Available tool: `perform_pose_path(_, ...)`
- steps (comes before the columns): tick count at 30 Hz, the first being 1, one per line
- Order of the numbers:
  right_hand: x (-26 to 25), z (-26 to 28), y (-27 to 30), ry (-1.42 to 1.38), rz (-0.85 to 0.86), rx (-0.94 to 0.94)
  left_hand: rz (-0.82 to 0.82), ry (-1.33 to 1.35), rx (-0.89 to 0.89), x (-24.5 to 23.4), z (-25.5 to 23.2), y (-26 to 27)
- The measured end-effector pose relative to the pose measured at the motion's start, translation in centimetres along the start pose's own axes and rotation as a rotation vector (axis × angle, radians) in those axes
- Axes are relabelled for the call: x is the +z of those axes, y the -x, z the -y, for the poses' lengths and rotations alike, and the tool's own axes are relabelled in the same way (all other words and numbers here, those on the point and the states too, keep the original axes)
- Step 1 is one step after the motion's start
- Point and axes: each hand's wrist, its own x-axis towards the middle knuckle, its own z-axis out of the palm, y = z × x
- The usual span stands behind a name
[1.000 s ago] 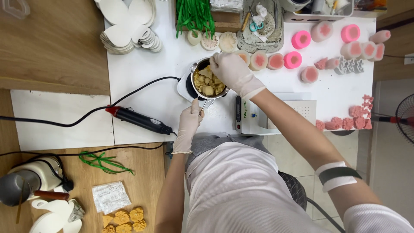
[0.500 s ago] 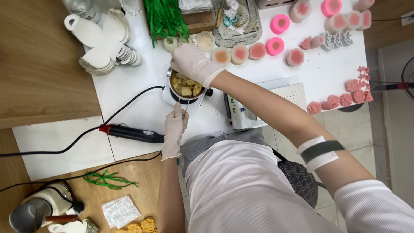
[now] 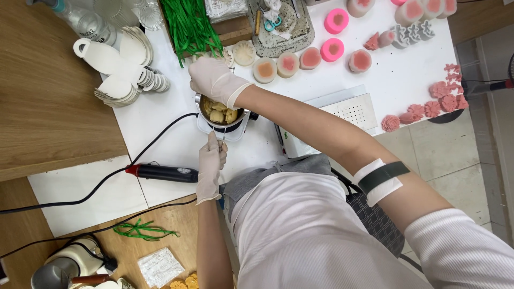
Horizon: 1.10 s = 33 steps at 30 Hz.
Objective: The recorder prepares and packages scented wax melts, starting by stirring melting wax in a pot and then wrapping and labeling individual wax pieces.
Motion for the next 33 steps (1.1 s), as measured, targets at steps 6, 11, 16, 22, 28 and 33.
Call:
perform_pose_path(6,-0.6,0.0,0.1,0.007,-0.02,0.018,0.018,0.007,0.004,0.0,-0.2,0.0)
perform_pose_path(11,-1.6,0.1,0.6,-0.047,-0.085,0.041,-0.001,0.007,0.005,0.1,0.0,0.3)
perform_pose_path(16,-1.5,-1.3,1.2,-0.003,-0.09,0.004,-0.006,-0.006,0.019,0.1,0.4,-0.1)
perform_pose_path(22,-2.7,-2.4,3.9,-0.038,-0.082,-0.036,-0.017,0.01,0.037,0.4,0.4,0.5)
perform_pose_path(28,-3.7,-2.4,7.5,-0.004,-0.147,-0.151,-0.02,0.042,0.019,0.4,0.9,-0.1)
perform_pose_path(33,-3.9,-1.4,10.0,-0.085,-0.159,-0.086,-0.038,-0.035,0.006,0.5,0.6,0.0)
